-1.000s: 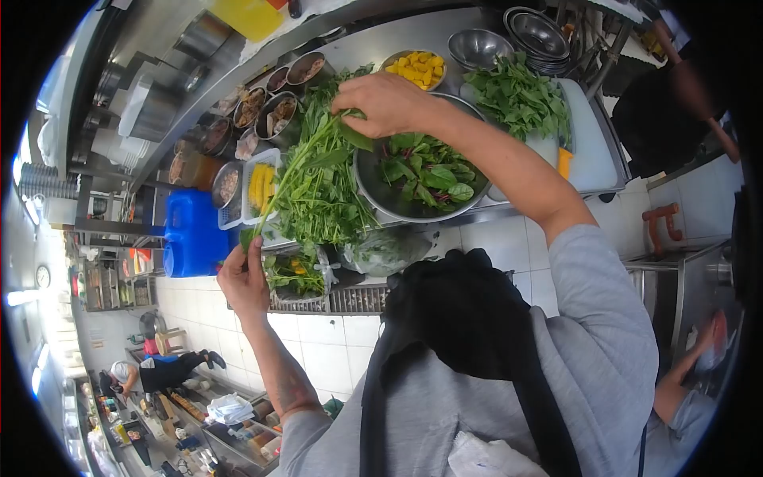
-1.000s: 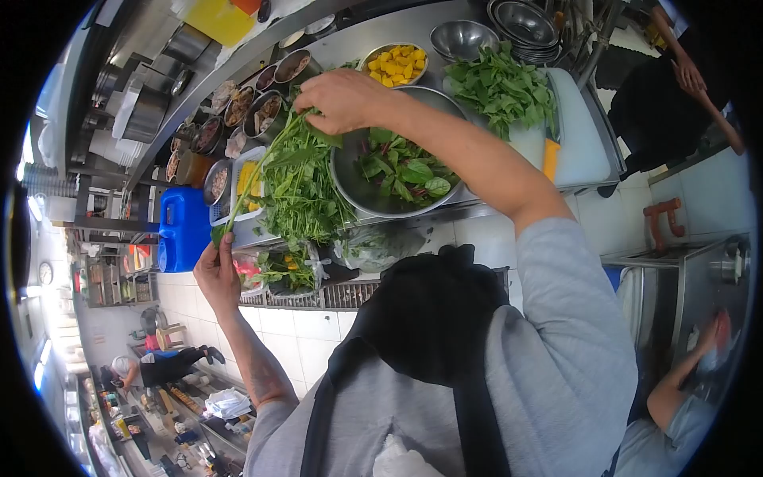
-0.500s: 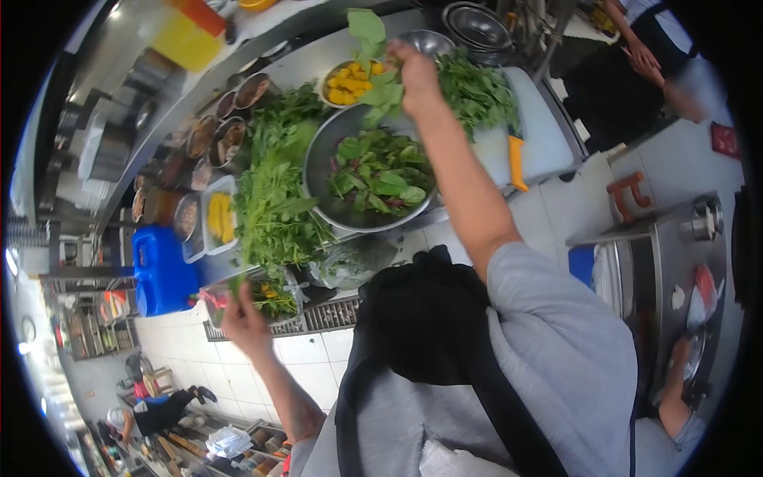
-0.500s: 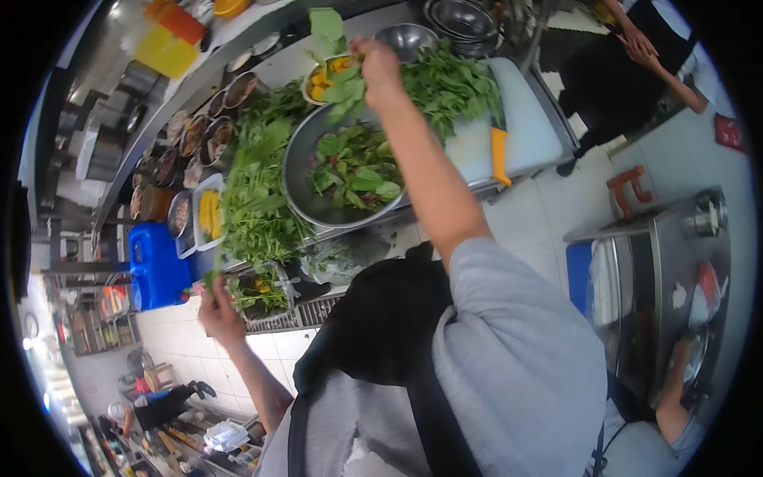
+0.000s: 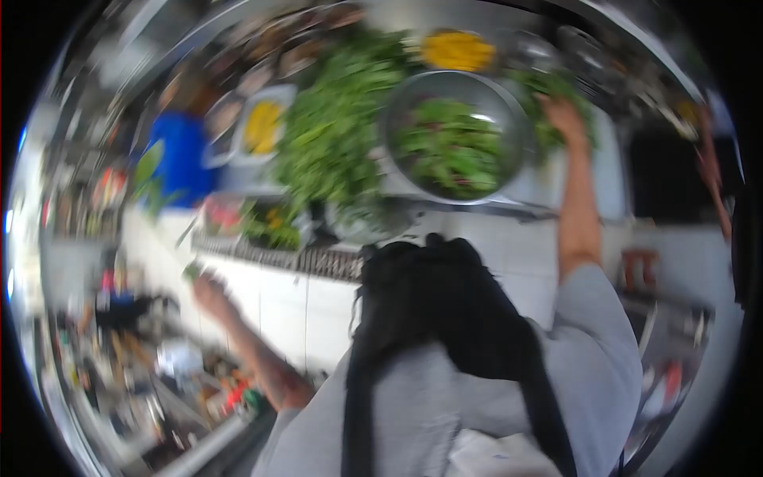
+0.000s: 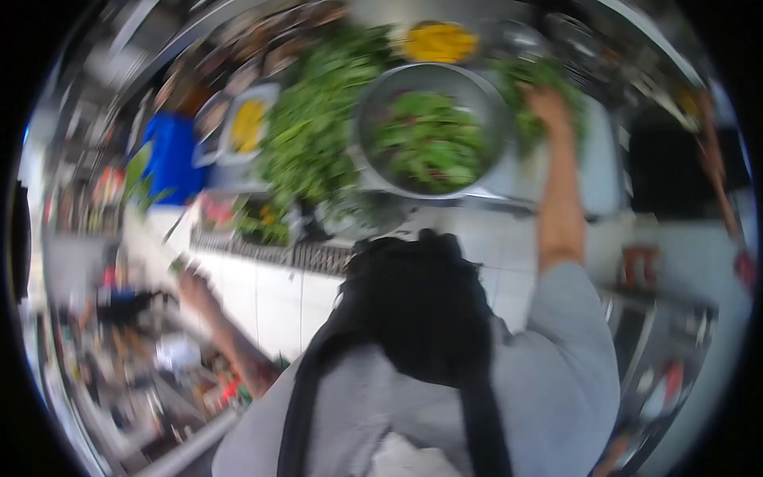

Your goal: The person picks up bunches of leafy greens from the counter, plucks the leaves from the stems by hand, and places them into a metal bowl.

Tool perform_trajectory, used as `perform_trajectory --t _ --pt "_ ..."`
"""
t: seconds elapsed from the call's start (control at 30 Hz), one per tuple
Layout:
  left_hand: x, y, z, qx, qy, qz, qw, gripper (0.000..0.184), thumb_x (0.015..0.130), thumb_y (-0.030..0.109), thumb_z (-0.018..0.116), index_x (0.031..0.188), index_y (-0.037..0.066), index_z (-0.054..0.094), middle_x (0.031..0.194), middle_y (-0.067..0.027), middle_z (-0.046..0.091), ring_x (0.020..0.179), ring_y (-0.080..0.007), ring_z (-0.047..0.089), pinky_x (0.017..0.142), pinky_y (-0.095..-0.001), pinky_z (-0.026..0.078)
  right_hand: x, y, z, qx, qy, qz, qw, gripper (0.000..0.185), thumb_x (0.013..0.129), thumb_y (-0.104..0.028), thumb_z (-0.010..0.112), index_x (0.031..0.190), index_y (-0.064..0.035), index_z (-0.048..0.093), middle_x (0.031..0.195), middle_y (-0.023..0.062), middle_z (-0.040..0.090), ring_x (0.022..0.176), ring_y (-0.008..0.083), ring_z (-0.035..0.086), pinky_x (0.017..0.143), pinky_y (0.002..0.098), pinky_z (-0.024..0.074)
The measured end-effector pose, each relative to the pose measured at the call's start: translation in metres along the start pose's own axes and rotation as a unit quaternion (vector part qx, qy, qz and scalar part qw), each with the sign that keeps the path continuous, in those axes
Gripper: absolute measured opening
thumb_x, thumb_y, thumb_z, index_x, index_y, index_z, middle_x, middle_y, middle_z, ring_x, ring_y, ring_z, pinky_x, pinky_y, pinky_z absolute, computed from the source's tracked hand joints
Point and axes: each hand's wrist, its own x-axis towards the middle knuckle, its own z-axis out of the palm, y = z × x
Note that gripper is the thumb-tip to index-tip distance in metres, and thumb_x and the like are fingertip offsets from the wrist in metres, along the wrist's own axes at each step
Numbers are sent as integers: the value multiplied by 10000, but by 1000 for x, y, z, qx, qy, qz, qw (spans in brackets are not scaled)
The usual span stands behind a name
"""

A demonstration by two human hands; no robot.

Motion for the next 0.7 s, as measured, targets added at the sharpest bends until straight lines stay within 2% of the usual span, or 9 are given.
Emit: perform_trajectory --t 0.03,0.1,0.2,0.3,0.37,0.43,0.5,0.57,0.7 --pt "-7 -1 2 -36 12 -122 992 219 981 216 556 932 42 680 755 -13 604 620 -91 509 528 -264 418 -8 -7 -7 -12 66 -25 997 633 1007 -572 432 1371 -77 588 1399 240 564 1311 427 514 1096 493 410" --pt "-31 21 19 -159 74 -230 957 181 1027 155 545 1132 36 631 818 -33 632 551 -67 486 469 -206 386 -17 -28 -35 15 213 46 976 632 1001 -564 474 1304 -34 637 1338 271 597 1248 451 561 1067 508 425" --pt "-62 -26 34 -271 90 -340 896 213 1039 113 511 1235 51 567 841 -45 625 552 -69 490 455 -208 379 -32 -43 -57 56 328 33 942 502 984 -467 586 1283 -73 673 1301 250 631 1190 415 597 1041 477 436" --pt "-69 -87 74 -282 107 -433 850 243 1050 134 486 1272 47 528 925 -96 670 610 -107 528 475 -245 405 -53 -92 -75 101 348 -5 932 496 979 -460 601 1314 -101 664 1322 204 628 1230 383 576 1063 447 421" --pt "-57 -177 117 -341 49 -465 815 368 1051 214 508 1363 21 476 1105 -188 693 812 -245 644 624 -358 528 -56 -131 -87 127 334 -27 934 482 983 -444 604 1311 -95 661 1324 188 624 1254 367 563 1071 439 413" --pt "-40 -295 165 -77 -53 -583 807 493 1038 295 542 1415 -11 453 1273 -257 641 1074 -364 641 848 -453 542 -64 -165 -90 146 316 -45 936 469 987 -427 606 1307 -89 658 1327 171 621 1278 352 549 1080 432 406" --pt "12 -235 173 170 -119 -333 920 548 1016 319 592 1423 -26 471 1300 -267 620 1191 -395 608 962 -432 501 -64 -192 -101 148 286 -125 938 409 998 -365 612 1297 -90 656 1352 157 612 1305 331 540 1105 419 387" --pt "45 -149 198 -52 -12 -127 990 496 992 278 648 1355 -40 536 1274 -253 632 1099 -305 655 882 -358 519 -90 -235 -108 133 323 -186 918 347 986 -293 642 1270 -95 665 1372 148 605 1342 334 511 1130 418 370" --pt "67 54 230 -124 -142 -53 981 340 944 179 713 1235 17 642 1056 -127 724 861 -158 673 758 -273 521 -120 -268 -88 134 300 -179 928 333 955 -267 680 1243 -101 681 1372 136 603 1380 356 467 1153 440 349"
